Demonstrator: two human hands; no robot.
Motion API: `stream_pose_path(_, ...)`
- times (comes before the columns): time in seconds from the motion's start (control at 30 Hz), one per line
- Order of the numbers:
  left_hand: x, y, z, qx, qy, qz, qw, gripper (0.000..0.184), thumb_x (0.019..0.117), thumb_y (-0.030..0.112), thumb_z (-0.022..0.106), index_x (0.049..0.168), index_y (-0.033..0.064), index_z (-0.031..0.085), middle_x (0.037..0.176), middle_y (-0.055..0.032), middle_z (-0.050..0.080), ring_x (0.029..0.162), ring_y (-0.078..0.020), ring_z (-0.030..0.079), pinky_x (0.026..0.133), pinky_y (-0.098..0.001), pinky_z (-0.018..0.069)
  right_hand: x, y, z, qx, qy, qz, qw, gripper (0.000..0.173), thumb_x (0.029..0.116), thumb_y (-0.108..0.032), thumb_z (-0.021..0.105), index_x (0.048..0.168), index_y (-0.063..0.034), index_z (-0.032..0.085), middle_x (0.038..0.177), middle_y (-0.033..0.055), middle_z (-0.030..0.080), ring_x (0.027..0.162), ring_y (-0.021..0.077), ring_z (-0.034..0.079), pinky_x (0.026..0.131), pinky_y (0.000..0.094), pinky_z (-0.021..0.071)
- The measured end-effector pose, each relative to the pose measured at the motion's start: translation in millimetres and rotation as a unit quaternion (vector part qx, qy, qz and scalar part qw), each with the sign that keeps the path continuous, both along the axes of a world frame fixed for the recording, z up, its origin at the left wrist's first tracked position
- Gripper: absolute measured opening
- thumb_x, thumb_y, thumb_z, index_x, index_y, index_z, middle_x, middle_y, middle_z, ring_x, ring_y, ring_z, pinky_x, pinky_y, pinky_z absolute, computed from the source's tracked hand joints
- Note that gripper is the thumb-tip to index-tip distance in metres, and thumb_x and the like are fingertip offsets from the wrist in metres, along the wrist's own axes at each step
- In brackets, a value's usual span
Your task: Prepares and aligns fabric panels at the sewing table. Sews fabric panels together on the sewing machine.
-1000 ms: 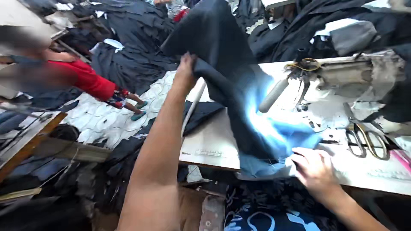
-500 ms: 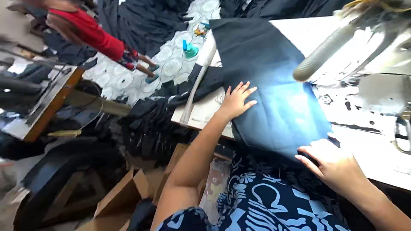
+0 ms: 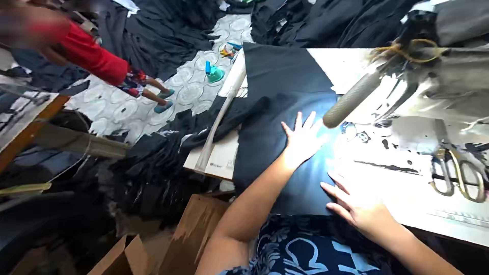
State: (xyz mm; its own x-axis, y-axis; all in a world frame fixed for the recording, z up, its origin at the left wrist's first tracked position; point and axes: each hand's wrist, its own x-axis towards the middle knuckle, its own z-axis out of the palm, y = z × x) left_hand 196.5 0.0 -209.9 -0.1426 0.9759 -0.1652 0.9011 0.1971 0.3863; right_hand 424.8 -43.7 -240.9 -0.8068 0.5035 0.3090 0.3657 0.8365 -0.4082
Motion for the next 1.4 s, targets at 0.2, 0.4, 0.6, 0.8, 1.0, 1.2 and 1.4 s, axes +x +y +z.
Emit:
stream_pose_path(0.2,2,50,-20,0.006,0.038,0.012,0.999,0.064,0.1032,0.058,0.045,0.159,0.0286,0.038,0.172,-0.0075,0.014,0.158,-0.0419,0.004,0.113,-0.0804,-0.0012,19,41,5,0.005,-0.004,-0.054,0.999,0.045,0.1037,-0.049,0.042,0.123,-0.0268,0.076,0.134,0.0057,0.069,0.127,0.0325,0.063,0.106,0.0741,0.0328)
stream_pose_path(0.4,10,50,-22,0.075,-0.017,-0.086,0.993,0.048,0.1088,0.034,0.040,0.154,0.0188,0.048,0.167,-0.0104,0.031,0.158,-0.0430,0.004,0.112,-0.0804,-0.0042,23,44,-4,-0.018,0.067,-0.065,0.995,0.038,0.1017,-0.045,0.050,0.103,-0.0242,0.082,0.126,0.0075,0.072,0.122,0.0330,0.064,0.107,0.0659,0.0361)
stream_pose_path(0.6,10,-8,9,0.048,0.040,-0.115,0.991,0.056,0.1064,0.045,0.045,0.155,0.0169,0.046,0.167,-0.0128,0.029,0.158,-0.0340,0.013,0.122,-0.0686,0.0040,23,46,-6,-0.062,0.075,-0.048,0.994,0.038,0.1009,-0.045,0.051,0.101,-0.0219,0.082,0.128,0.0068,0.072,0.122,0.0288,0.064,0.107,0.0642,0.0343)
stream_pose_path(0.8,36,-55,-1,-0.022,-0.055,-0.112,0.992,0.065,0.1068,0.049,0.041,0.162,0.0163,0.030,0.170,-0.0059,0.026,0.159,-0.0248,0.011,0.123,-0.0643,0.0015,20,46,-3,-0.078,0.057,-0.050,0.994,0.043,0.0982,-0.044,0.051,0.095,-0.0106,0.079,0.129,0.0167,0.069,0.121,0.0380,0.063,0.098,0.0671,0.0371)
stream_pose_path(1.0,40,-100,6,0.090,-0.100,-0.120,0.984,0.054,0.1028,0.038,0.055,0.150,0.0126,0.053,0.159,-0.0112,0.045,0.153,-0.0319,0.032,0.122,-0.0644,0.0170,22,47,-5,-0.070,0.052,-0.053,0.995,0.043,0.0974,-0.043,0.053,0.097,-0.0072,0.077,0.128,0.0209,0.068,0.124,0.0417,0.060,0.103,0.0688,0.0333)
stream_pose_path(1.2,-1,-152,-20,0.179,-0.026,-0.039,0.983,0.047,0.1023,0.038,0.053,0.139,0.0114,0.064,0.148,-0.0164,0.057,0.140,-0.0391,0.050,0.114,-0.0673,0.0326,23,46,-4,-0.075,0.042,-0.056,0.995,0.046,0.0980,-0.043,0.052,0.100,-0.0048,0.077,0.127,0.0222,0.067,0.121,0.0407,0.060,0.104,0.0660,0.0338)
stream_pose_path(1.4,-4,-119,12,0.231,0.004,-0.107,0.967,0.026,0.1005,0.016,0.055,0.112,0.0085,0.077,0.126,-0.0135,0.072,0.124,-0.0335,0.065,0.106,-0.0574,0.0476,19,71,17,-0.120,0.029,-0.072,0.990,0.039,0.0959,-0.036,0.054,0.099,-0.0036,0.077,0.125,0.0194,0.068,0.121,0.0333,0.061,0.106,0.0585,0.0394)
